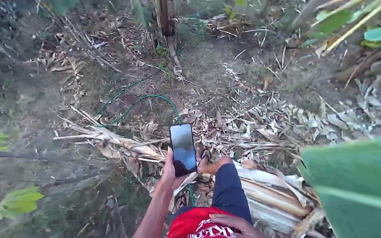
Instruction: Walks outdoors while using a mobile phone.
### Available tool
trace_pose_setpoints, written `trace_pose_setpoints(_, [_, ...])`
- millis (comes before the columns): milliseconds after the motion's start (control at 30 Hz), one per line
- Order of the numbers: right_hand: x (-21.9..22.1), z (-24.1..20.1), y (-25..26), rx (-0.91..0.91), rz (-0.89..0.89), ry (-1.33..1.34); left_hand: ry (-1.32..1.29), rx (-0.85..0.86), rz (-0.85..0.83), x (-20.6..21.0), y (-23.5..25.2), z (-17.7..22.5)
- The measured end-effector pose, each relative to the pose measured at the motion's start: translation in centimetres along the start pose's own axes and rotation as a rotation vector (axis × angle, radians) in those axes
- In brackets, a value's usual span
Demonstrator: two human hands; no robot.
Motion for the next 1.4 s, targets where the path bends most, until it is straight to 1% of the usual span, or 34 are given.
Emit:
trace_pose_setpoints(33, [-2.1, 1.0, 1.1, 0.010, -0.035, -0.002, -0.023, 0.035, 0.012, -0.1, 2.2, 0.7])
trace_pose_setpoints(100, [-7.3, 3.3, 3.1, 0.097, -0.059, -0.062, -0.060, 0.093, -0.007, -0.2, 6.7, 1.6])
trace_pose_setpoints(167, [-13.4, 5.3, 5.2, 0.212, 0.003, -0.108, -0.092, 0.132, -0.045, -0.1, 11.7, 2.2])
trace_pose_setpoints(233, [-20.4, 7.3, 7.8, 0.293, 0.123, -0.084, -0.123, 0.155, -0.032, -0.8, 17.6, 2.2])
trace_pose_setpoints(267, [-24.4, 8.3, 9.5, 0.283, 0.196, -0.083, -0.139, 0.162, -0.012, -1.3, 21.0, 1.9])
trace_pose_setpoints(300, [-28.8, 9.2, 11.7, 0.228, 0.275, -0.102, -0.154, 0.165, 0.018, -1.9, 24.9, 1.6])
trace_pose_setpoints(367, [-38.9, 9.8, 17.5, 0.035, 0.451, -0.211, -0.190, 0.173, 0.030, -2.9, 34.1, 1.1])
trace_pose_setpoints(433, [-49.8, 7.7, 24.5, -0.177, 0.596, -0.403, -0.214, 0.187, 0.049, -2.8, 44.4, 1.4])
trace_pose_setpoints(500, [-58.0, 3.4, 29.5, -0.330, 0.660, -0.583, -0.214, 0.160, 0.094, -1.3, 52.9, 1.2])
trace_pose_setpoints(533, [-61.5, 0.9, 32.2, -0.389, 0.661, -0.674, -0.197, 0.150, 0.115, -0.3, 56.6, 1.8])
trace_pose_setpoints(567, [-64.2, -1.4, 34.2, -0.411, 0.644, -0.756, -0.169, 0.137, 0.140, 0.8, 59.4, 2.2])
trace_pose_setpoints(633, [-68.2, -4.9, 36.9, -0.438, 0.609, -0.875, -0.105, 0.102, 0.206, 3.6, 63.5, 3.0])
trace_pose_setpoints(767, [-74.6, -9.2, 39.4, -0.518, 0.591, -0.989, -0.035, 0.028, 0.259, 10.1, 70.3, 5.5])
trace_pose_setpoints(833, [-77.8, -10.7, 39.9, -0.507, 0.613, -1.012, 0.016, -0.007, 0.260, 13.0, 73.5, 6.4])
trace_pose_setpoints(967, [-84.9, -12.0, 40.7, -0.485, 0.680, -1.030, 0.070, 0.006, 0.198, 17.6, 81.0, 7.6])
trace_pose_setpoints(1067, [-91.0, -12.0, 41.2, -0.488, 0.742, -1.017, 0.094, -0.008, 0.184, 19.7, 87.4, 8.4])
trace_pose_setpoints(1133, [-96.2, -11.4, 41.6, -0.492, 0.830, -0.991, 0.085, -0.009, 0.113, 20.7, 92.2, 8.6])
trace_pose_setpoints(1233, [-105.5, -10.6, 42.8, -0.498, 0.910, -0.968, 0.077, -0.002, -0.014, 21.5, 101.0, 8.5])
trace_pose_setpoints(1333, [-115.3, -10.2, 43.2, -0.524, 0.998, -0.887, 0.051, -0.043, -0.059, 22.7, 110.2, 7.8])
trace_pose_setpoints(1400, [-121.8, -10.2, 42.3, -0.507, 1.054, -0.729, 0.024, -0.074, -0.060, 24.1, 116.0, 8.4])
Point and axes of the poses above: each hand's wrist, its own y-axis towards the middle knuckle, its own x-axis out of the palm, z = x × y, the point moved 8 cm from there along y, towards the middle knuckle, and after that the axes turned 1 degree about x, right-handed, at the moved point
